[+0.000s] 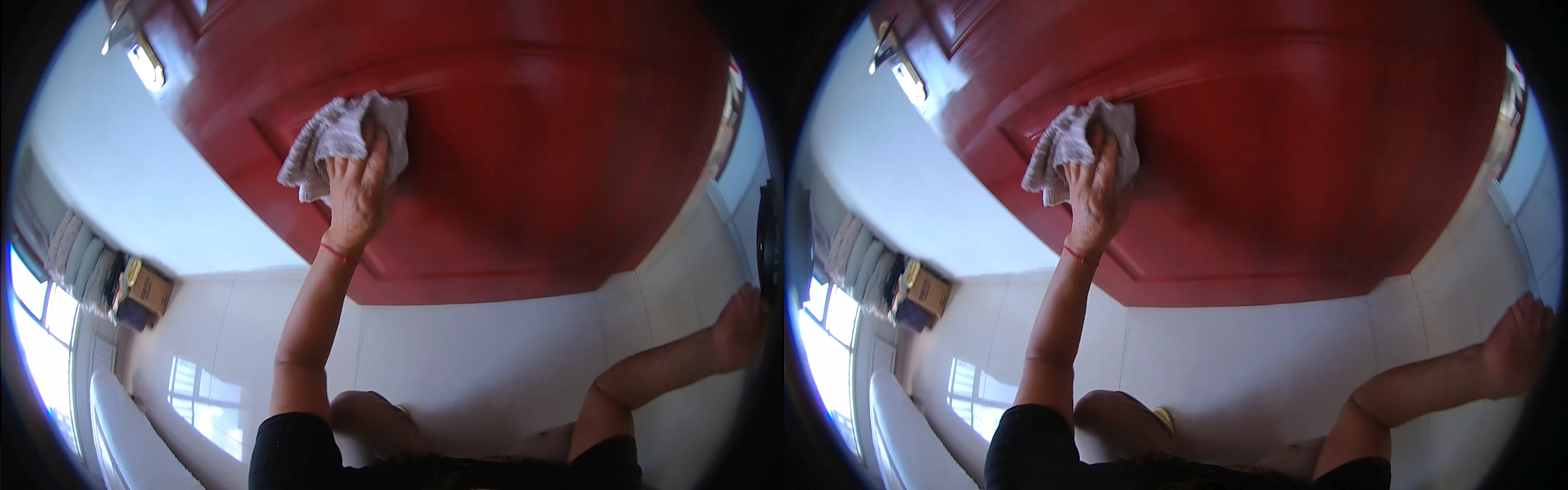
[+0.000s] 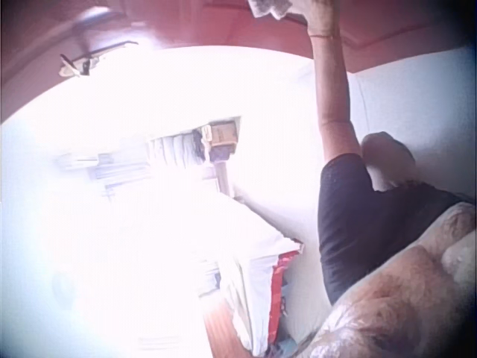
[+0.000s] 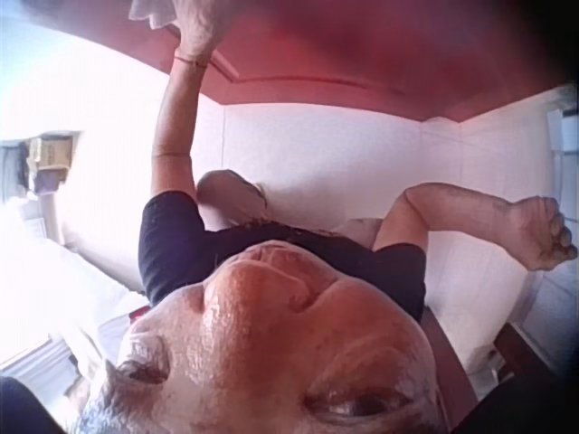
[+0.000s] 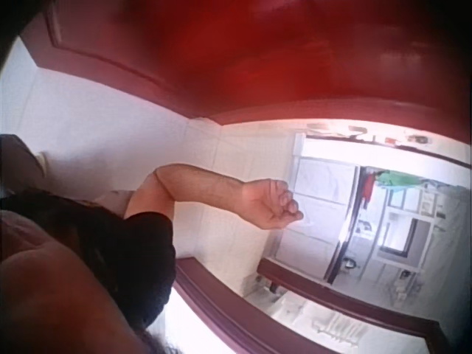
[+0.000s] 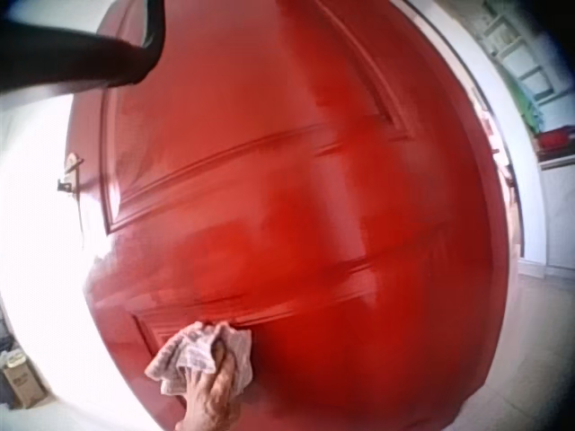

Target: The person wipes down the surface and edges of a wooden door using a cloth.

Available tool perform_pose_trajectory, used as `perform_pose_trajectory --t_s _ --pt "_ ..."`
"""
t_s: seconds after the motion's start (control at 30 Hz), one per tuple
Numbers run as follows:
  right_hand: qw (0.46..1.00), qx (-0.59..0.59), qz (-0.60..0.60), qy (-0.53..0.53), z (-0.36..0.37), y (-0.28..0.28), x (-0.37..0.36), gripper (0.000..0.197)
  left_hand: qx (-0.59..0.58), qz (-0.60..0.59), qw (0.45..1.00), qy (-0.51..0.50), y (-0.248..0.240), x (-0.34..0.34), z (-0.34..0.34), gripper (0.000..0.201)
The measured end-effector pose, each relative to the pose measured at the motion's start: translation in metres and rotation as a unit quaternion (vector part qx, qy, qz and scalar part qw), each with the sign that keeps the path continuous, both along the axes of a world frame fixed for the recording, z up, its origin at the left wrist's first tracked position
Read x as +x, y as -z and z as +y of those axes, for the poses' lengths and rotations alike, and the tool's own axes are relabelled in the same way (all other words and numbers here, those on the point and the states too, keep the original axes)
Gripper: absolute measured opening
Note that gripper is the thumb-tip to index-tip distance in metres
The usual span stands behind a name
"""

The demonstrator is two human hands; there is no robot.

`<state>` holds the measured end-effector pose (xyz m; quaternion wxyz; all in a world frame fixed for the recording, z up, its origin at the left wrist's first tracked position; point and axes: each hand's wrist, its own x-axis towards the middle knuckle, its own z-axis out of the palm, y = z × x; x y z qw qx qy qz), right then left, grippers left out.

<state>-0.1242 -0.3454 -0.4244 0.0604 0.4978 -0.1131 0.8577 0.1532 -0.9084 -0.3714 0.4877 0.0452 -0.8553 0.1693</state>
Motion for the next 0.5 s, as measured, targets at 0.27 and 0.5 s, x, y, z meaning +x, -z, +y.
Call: perform_pose_trajectory --t_s 0.27,0.5 --pt "0.922 -0.128 -0.216 0.293 -0.083 -0.039 0.060 0.035 0.100 0.254 0.961 -0.052 0.012 0.030 -0.045 0.066" --pt "0.876 -0.162 -0.266 0.368 -0.012 0.000 0.023 0.035 0.205 0.411 0.887 -0.043 -0.048 0.030 -0.063 0.066"
